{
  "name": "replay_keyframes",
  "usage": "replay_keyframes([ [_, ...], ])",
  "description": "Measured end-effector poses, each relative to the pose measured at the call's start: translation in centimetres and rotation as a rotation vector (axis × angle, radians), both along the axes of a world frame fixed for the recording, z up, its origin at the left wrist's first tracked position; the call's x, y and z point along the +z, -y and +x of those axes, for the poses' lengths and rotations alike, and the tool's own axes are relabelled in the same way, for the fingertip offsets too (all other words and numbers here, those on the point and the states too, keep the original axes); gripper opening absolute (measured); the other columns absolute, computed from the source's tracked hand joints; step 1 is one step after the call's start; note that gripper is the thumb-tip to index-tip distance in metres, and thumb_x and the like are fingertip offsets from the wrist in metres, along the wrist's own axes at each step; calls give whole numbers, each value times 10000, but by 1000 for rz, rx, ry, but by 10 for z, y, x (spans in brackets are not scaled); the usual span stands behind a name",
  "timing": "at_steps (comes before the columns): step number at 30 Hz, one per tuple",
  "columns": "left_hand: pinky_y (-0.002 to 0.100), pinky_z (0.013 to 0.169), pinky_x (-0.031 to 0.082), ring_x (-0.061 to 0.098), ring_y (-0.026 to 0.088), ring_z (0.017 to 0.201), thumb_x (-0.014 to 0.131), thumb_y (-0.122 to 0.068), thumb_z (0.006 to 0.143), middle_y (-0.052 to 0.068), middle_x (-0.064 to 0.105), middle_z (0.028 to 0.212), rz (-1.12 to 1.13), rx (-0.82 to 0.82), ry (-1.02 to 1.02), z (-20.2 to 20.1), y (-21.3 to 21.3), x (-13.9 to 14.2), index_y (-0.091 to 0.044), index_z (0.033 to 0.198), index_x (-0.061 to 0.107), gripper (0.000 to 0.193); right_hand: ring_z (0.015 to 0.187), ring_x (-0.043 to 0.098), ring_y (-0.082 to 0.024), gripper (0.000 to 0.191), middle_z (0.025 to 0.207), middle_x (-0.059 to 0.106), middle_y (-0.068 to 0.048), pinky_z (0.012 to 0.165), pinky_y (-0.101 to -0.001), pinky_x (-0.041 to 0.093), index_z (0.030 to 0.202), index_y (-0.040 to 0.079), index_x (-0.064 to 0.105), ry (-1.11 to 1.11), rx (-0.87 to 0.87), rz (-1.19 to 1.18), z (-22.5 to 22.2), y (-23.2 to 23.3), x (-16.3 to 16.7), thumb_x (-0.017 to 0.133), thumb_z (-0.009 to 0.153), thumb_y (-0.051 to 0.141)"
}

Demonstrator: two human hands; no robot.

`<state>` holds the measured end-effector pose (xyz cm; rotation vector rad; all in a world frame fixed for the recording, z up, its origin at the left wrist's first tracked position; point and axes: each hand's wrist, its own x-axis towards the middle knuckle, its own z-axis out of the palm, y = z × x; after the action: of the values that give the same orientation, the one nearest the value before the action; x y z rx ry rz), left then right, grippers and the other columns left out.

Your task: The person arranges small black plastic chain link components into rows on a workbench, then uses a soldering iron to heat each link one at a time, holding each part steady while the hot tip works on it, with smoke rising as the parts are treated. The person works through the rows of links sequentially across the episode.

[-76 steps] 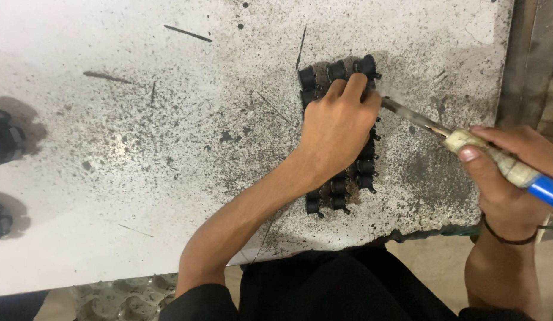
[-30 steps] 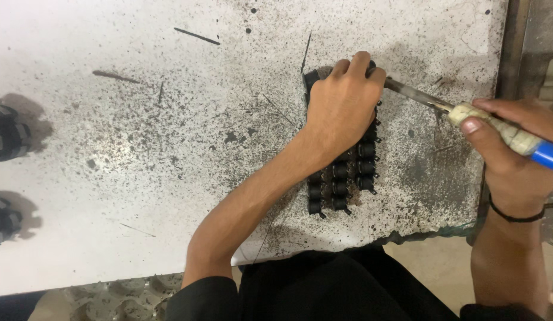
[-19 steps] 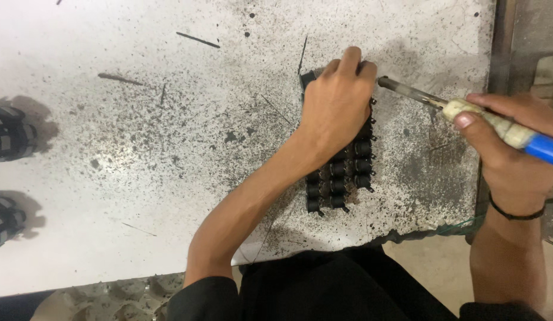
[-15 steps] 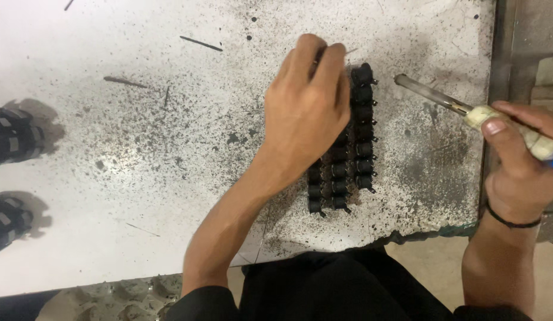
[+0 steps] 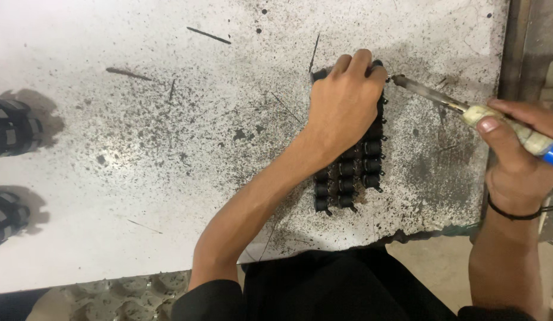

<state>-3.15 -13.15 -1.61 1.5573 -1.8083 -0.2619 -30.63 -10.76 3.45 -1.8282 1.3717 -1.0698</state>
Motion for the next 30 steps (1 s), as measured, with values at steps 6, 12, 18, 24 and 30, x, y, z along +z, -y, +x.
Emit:
replay_keyframes([
  [6,361,575,605,688,270,896,688,39,776,133,628,1002,46,-43,18,-5,2,-10,-1,911,730,146,900,679,-202,220,1098,735,-194,782,-242,508,1212,-86,720,-157,36,-13,-4,4,4,766,1032,31],
  [12,371,584,608,688,294,899,697,9,725,139,623,998,-1,-55,-2,-9,2,-10,7,929,721,206,891,680,-206,195,1090,729,-197,763,-239,496,1211,-84,732,-241,99,-23,6,9,16,779,1056,25],
  [18,300,544,582,685,240,844,673,52,917,131,603,1061,-52,43,-27,10,-6,14,32,1055,718,146,952,690,-205,148,1126,712,-188,858,-249,553,1198,-76,672,-83,19,-49,-8,-1,11,724,1088,9],
  [24,289,519,572,696,217,773,661,44,902,123,599,1046,8,72,-17,35,-25,23,15,1076,733,191,891,690,-244,159,1081,729,-226,821,-267,537,1173,-96,661,143,18,-96,-8,-8,-25,750,1074,-10],
  [30,351,515,566,694,232,780,661,31,836,97,599,1014,58,69,14,39,-25,18,-54,1043,754,242,882,743,-256,171,1042,744,-244,746,-275,541,1145,-79,687,5,170,-164,5,6,-15,767,1060,47],
])
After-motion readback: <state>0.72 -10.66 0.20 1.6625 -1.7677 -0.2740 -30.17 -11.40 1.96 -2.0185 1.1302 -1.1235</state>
